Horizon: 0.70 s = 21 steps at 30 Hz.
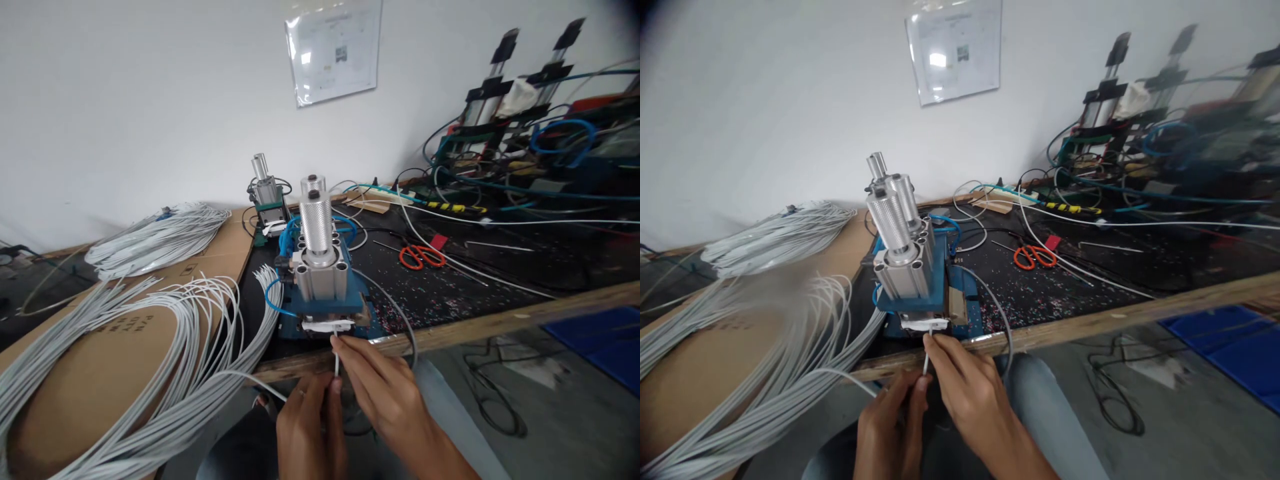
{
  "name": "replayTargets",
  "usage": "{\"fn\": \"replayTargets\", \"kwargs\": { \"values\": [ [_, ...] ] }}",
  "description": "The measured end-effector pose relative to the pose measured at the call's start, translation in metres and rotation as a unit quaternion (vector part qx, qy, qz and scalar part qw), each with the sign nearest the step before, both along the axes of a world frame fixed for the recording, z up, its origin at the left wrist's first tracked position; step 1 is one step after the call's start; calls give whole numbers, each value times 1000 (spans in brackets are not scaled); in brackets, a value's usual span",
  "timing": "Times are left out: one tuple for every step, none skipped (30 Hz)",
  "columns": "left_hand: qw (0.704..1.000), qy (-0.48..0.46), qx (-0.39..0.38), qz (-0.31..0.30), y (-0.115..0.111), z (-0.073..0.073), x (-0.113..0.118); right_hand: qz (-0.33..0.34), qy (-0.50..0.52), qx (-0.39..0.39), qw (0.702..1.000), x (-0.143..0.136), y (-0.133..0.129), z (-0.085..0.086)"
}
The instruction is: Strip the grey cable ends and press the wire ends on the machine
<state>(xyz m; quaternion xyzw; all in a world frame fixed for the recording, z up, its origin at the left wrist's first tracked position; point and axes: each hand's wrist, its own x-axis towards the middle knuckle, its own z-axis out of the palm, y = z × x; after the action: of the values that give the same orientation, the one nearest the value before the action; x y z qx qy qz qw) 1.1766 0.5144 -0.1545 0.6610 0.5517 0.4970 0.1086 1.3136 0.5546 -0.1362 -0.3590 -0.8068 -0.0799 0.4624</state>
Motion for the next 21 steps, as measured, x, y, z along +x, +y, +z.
{"fn": "replayTargets", "kwargs": {
  "values": [
    [1000,-4,0,-1,0,0,0,-1,1,1,1000,0,0,0],
    [1000,-7,0,-2,1,-1,-1,-2,3,3,1000,-1,1,0],
    [1000,-9,-1,-1,1,-2,-1,-3,5,6,1000,-1,1,0],
    [1000,-9,-2,0,1,-2,-1,-3,5,9,1000,-1,2,0],
    [1000,-8,-2,1,1,-3,-2,-3,5,11,1000,-1,2,1],
    [1000,-7,-3,1,1,-4,-2,-4,4,12,1000,-1,2,1],
    [1000,-7,-4,0,1,-4,-2,-5,2,9,1000,-1,2,1],
    [1000,-7,-4,0,1,-4,-2,-6,0,7,1000,-1,2,1],
    [1000,-7,-5,-1,2,-5,-2,-6,-1,6,1000,-2,2,2],
    [1000,-8,-5,-1,2,-5,-2,-6,-3,5,1000,-2,1,1],
    [1000,-8,-4,-1,2,-5,-2,-6,-2,5,1000,-2,1,1],
    [1000,-8,-3,-2,2,-5,-3,-6,-3,5,1000,-2,0,1],
    [1000,-7,-2,-2,2,-5,-3,-5,-2,6,1000,-2,0,0],
    [1000,-5,0,-1,2,-5,-3,-3,1,7,1000,-2,0,0],
    [1000,-3,0,1,3,-6,-3,-1,4,9,1000,-2,0,0],
    [1000,-1,0,3,3,-6,-3,0,6,8,1000,-1,0,-1],
    [1000,2,-1,5,3,-6,-3,0,7,7,1000,-1,0,-1],
    [1000,3,-3,7,3,-7,-3,-1,8,5,1000,-1,0,-1],
    [1000,3,-6,5,3,-8,-3,-4,9,3,1000,-1,0,-1],
    [1000,2,-9,4,4,-8,-3,-6,9,0,1000,-1,0,-1],
    [1000,0,-11,1,4,-9,-3,-7,9,-3,1000,-1,0,0]
  ]
}}
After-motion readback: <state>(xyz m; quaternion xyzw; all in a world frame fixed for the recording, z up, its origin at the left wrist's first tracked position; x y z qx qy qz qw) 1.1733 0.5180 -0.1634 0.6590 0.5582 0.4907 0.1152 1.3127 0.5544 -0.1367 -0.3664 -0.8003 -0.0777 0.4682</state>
